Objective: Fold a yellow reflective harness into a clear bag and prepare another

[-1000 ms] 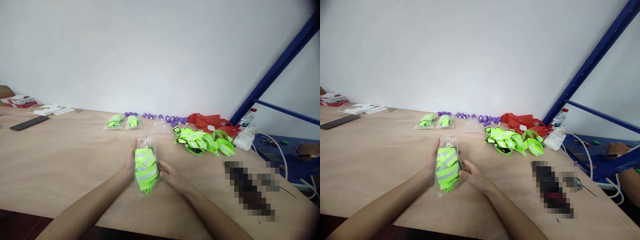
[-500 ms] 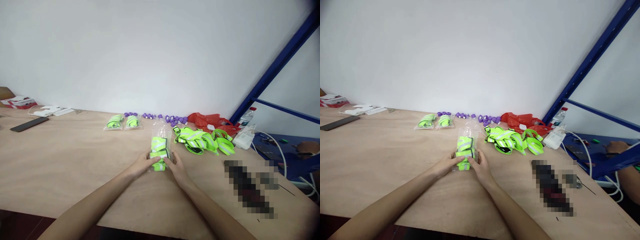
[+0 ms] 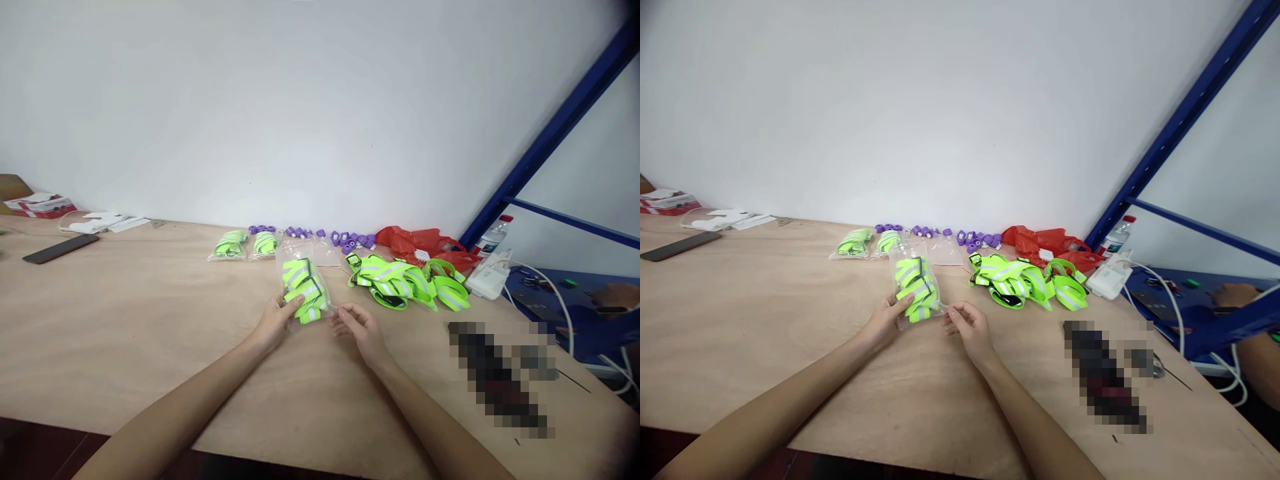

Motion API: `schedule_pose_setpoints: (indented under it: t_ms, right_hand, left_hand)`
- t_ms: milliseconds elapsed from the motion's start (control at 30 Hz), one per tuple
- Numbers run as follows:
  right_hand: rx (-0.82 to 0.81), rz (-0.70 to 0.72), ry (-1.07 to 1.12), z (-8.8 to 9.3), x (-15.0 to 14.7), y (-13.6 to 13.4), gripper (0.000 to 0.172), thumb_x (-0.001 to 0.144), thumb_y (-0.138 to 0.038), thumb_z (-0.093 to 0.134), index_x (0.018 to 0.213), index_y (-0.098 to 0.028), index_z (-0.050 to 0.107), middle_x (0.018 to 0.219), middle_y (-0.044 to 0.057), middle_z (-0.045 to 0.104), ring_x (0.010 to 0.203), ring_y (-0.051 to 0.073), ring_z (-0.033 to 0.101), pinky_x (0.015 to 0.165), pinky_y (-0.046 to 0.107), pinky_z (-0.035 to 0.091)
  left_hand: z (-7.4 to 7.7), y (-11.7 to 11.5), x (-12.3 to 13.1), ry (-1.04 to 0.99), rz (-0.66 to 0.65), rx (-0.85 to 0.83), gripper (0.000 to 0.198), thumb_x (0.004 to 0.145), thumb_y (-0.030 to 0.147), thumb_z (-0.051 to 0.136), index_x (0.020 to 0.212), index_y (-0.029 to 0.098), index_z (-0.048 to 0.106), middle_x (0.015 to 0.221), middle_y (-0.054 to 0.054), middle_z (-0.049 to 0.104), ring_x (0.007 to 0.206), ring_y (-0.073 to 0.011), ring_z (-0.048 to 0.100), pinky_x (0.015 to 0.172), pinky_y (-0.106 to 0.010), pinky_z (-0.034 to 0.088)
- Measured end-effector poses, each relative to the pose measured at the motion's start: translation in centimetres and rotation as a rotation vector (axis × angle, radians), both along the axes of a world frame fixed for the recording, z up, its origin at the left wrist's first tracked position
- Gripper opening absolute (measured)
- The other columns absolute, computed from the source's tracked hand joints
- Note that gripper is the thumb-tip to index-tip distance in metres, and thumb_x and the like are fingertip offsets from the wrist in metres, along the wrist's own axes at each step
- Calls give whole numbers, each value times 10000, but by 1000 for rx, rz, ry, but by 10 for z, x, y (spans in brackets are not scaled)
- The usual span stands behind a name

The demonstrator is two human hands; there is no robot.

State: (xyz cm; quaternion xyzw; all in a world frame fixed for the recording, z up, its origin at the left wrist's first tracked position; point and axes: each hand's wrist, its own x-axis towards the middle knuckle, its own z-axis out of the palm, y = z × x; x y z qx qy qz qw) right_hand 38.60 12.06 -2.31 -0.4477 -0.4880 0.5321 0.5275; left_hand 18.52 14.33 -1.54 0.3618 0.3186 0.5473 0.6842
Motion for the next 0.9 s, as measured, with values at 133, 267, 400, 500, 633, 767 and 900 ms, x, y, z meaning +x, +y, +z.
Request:
schedule_pose_setpoints:
  t_ms: [133, 267, 400, 500, 633, 767, 900]
  right_hand:
    - [11, -6, -34, 2, -1, 0, 469, 667, -623, 807, 801, -189, 690, 750, 45, 708, 674, 178, 671, 566, 282, 577]
    - [20, -24, -56, 1, -1, 1, 498, 658, -650, 799, 792, -189, 666, 703, 26, 674, 644, 167, 651, 539, 268, 558]
    - [31, -35, -61, -2, 1, 3, 504, 660, -658, 793, 749, -191, 628, 702, 23, 659, 642, 159, 635, 529, 261, 550]
    - [23, -40, -49, -3, 4, 5, 499, 669, -654, 787, 736, -193, 606, 719, 19, 649, 637, 155, 627, 521, 265, 554]
    - [-12, -3, -50, -2, 6, 7, 490, 681, -643, 781, 780, -195, 609, 787, 30, 664, 658, 161, 637, 508, 265, 553]
    - [-51, 35, -80, -4, 4, 7, 520, 676, -651, 775, 895, -198, 642, 778, 30, 679, 627, 158, 631, 485, 256, 535]
    - [2, 74, -144, -8, 5, 6, 478, 735, -658, 724, 767, -190, 636, 657, 4, 629, 584, 139, 600, 507, 245, 522]
  left_hand:
    - [0, 0, -1, 11, 5, 12, 557, 674, 407, 895, 1098, 116, 682, 1125, -149, 742, 1005, -283, 711, 914, -389, 554]
    - [-2, -1, -1, 41, -3, 25, 548, 690, 399, 888, 1112, 118, 680, 1142, -151, 738, 1014, -288, 712, 926, -397, 552]
    - [-5, 2, 0, -12, 40, 20, 547, 690, 382, 889, 1126, 136, 670, 1158, -134, 735, 1045, -284, 707, 958, -413, 549]
    - [-6, 9, -4, -101, 147, 6, 533, 688, 379, 889, 1124, 170, 664, 1144, -97, 741, 1040, -254, 712, 972, -401, 552]
    - [-5, 15, -13, -59, 160, 29, 556, 667, 372, 900, 1129, 174, 659, 1145, -98, 740, 1019, -265, 719, 951, -417, 561]
    - [-5, 8, -11, 47, 40, 68, 540, 690, 383, 882, 1121, 129, 679, 1129, -136, 742, 1018, -287, 711, 926, -397, 553]
    - [-7, 2, -4, 36, -18, 53, 547, 637, 392, 909, 1070, 139, 693, 1063, -115, 755, 935, -265, 717, 846, -359, 563]
